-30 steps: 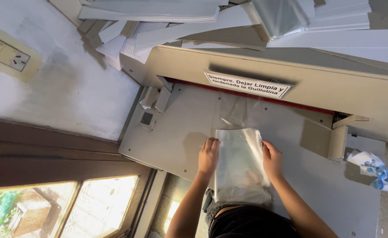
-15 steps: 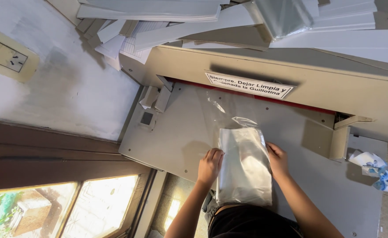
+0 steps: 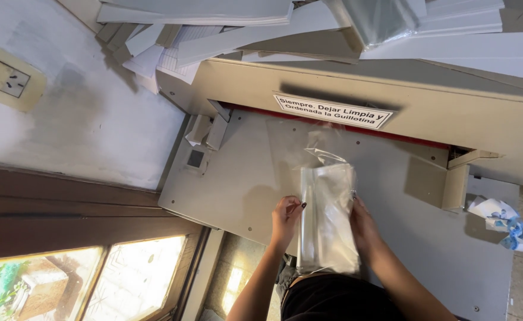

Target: The person peels blue stickers from a sheet and applies them to clear plastic bags on a paper cutter. They then pick up a stack of white paper, place it into a plastic bag, and seal the bag.

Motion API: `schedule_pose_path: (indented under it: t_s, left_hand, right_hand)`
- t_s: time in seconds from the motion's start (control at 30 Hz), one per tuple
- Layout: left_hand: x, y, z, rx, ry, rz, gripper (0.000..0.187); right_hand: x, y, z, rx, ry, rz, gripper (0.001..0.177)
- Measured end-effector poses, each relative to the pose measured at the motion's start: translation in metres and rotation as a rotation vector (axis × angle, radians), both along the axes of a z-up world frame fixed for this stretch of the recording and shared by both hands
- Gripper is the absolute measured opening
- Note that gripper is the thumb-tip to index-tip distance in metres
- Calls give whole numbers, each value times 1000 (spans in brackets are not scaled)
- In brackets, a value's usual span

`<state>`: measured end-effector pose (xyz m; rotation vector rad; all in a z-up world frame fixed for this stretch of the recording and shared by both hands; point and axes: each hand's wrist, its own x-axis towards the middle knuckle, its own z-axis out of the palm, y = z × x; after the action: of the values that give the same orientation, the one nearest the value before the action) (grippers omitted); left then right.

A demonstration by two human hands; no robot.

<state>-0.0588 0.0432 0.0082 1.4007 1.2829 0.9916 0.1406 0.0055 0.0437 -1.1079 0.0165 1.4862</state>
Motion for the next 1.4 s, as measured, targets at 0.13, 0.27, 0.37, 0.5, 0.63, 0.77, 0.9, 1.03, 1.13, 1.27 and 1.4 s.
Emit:
schedule_pose_path:
  t_s: [0.13, 0.27, 0.37, 0.5, 0.63, 0.77, 0.9, 1.03, 1.13, 1.27, 1.4]
  left_hand:
    - [7, 3, -17, -112, -232, 113, 15]
    - [13, 5, -67, -225, -464, 175, 11]
    - [12, 5, -62, -271, -454, 107, 10]
    - [22, 4, -20, -262, -373, 59, 10]
    - [29, 4, 6, -277, -306, 102, 7]
    - [30, 4, 6, -238, -71, 8, 7]
    - [25, 4, 3, -257, 51, -88, 7]
    - [17, 4, -2, -332, 118, -125, 8]
    - [18, 1, -1, -347, 122, -106, 11]
    - [36, -7, 8, -135, 137, -12, 8]
    - [52, -20, 34, 188, 739, -101, 22]
  right_hand:
    - [40, -1, -172, 63, -184, 11, 45]
    - [16, 18, -49, -26, -220, 83, 55]
    - [9, 13, 45, -78, -332, 260, 61]
    - [36, -6, -65, -130, 126, 83, 50]
    - [37, -40, -17, -261, -113, 244, 29]
    - [53, -36, -90, -301, -146, 289, 63]
    - [72, -18, -139, -305, -348, 305, 70]
    - [77, 4, -17, -363, -127, 431, 69]
    - [105, -6, -96, -271, 330, 76, 47]
    - [104, -71, -92, 505, 1146, 321, 82]
    - [65, -98, -34, 367, 689, -16, 54]
